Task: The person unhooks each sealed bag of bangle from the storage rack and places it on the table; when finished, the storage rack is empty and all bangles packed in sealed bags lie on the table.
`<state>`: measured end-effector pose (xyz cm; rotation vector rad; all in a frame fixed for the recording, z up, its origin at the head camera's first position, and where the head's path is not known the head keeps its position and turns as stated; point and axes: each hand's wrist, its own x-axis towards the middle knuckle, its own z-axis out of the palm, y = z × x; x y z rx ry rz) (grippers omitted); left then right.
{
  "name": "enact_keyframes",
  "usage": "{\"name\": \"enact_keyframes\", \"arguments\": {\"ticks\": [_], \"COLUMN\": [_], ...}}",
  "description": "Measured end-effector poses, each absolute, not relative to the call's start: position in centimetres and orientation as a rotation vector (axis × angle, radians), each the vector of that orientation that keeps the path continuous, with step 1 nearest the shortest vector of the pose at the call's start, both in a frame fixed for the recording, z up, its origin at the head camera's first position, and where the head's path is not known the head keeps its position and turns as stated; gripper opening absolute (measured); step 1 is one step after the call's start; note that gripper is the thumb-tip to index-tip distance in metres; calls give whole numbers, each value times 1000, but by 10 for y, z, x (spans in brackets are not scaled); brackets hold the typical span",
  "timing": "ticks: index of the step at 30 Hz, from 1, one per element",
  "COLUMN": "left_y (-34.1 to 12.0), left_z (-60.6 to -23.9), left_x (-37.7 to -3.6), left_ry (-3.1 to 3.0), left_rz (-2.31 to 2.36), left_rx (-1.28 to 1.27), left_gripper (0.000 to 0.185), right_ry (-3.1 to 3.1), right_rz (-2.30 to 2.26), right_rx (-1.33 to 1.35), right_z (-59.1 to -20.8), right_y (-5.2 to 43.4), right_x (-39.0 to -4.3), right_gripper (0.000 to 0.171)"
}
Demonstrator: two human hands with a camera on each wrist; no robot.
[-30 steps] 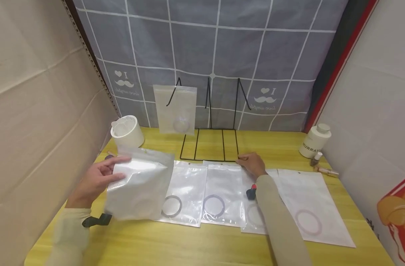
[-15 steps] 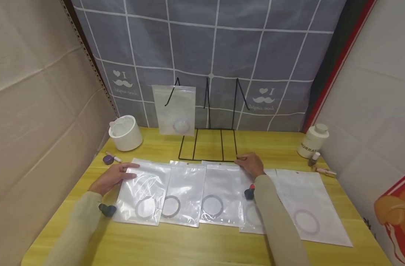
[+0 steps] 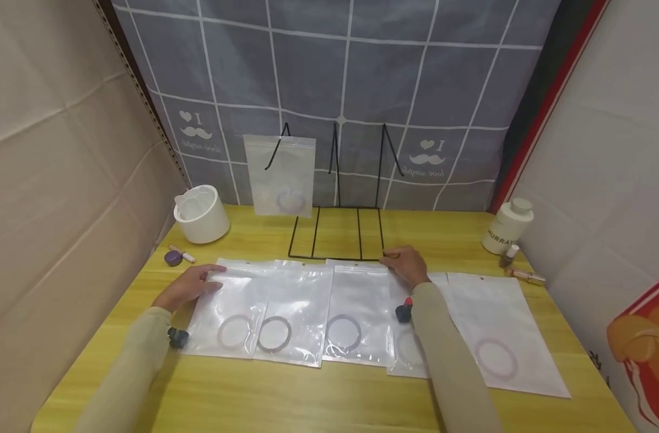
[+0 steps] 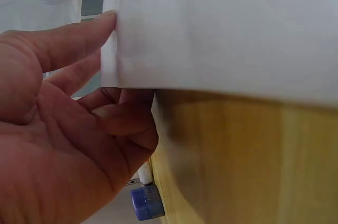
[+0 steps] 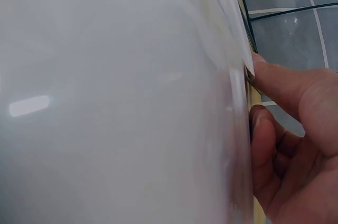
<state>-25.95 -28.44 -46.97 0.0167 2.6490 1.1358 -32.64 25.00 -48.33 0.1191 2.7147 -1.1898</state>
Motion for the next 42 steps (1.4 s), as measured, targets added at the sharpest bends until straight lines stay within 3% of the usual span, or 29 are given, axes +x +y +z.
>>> {"name": "enact_keyframes", "arguments": {"ticks": [10,20,29,35,42], "left_y": [-287,-288,-286,-277,-248], "left_z": [-466,-456,-451,-445,-432], "left_x": [-254,-248,-248,-261,-302], "left_ry": [2642,2751,2770,2790,2952], "left_rz": [1004,680,590,770,1076], "left_rx": [10,173,115,72,244], "left_gripper": [49,51,54,52,39], "right_ry": [2722,2686,2747,2715,2688], "right_rz": [-1191,-1229,-1180,-1196,-1223], "right_rx": [116,127,62,98,114], "right_z": [-485,-485,-486,-485,-485], "right_y": [250,251,252,252,252], "right_x": [-327,-327,-328,-327,-327], "right_gripper": [49,51,50,49,51]}}
